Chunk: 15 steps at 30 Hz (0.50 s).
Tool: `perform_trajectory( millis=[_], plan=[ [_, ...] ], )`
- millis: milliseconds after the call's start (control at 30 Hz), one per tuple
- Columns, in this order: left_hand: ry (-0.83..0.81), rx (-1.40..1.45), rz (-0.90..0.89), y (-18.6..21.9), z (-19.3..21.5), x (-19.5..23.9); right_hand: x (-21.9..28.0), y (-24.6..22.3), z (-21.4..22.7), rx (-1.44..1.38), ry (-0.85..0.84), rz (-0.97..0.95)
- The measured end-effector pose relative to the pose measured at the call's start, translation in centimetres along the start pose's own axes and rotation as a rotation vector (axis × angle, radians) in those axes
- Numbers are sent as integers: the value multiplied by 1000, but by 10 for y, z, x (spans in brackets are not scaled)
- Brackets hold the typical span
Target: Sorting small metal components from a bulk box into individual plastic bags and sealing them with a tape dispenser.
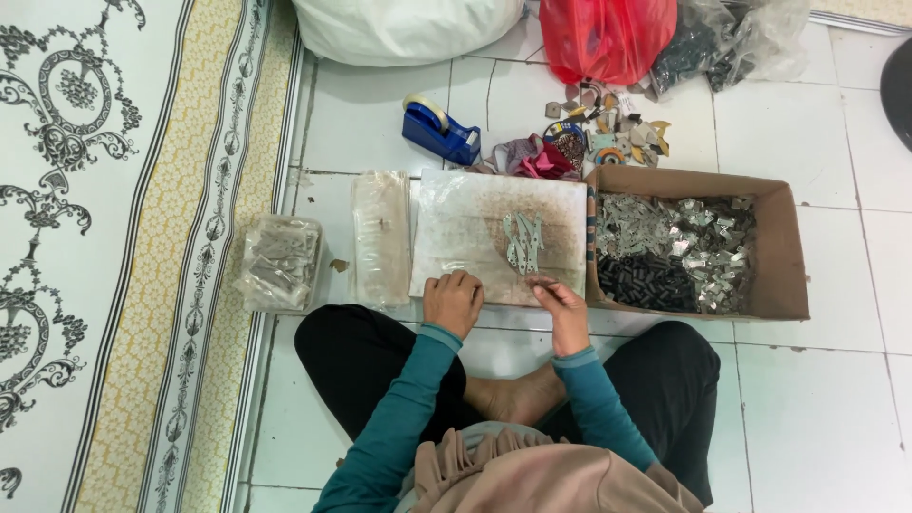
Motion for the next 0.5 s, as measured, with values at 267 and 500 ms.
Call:
perform_trajectory(
  millis=[267,500],
  plan=[
    [5,46,-34,18,25,-12,55,-129,-86,357,-304,631],
    [-179,248,55,13,46,-13,75,-126,-100,917,-213,977]
  ],
)
Point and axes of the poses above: each hand's wrist, its own x-axis away from the middle knuckle, its own z-axis out of the back of the hand, y = z × x, the point moved 10 cm from there along -x, towards the middle knuckle, and after that the axes turned 5 degrees about -z, right-handed, at the moved point
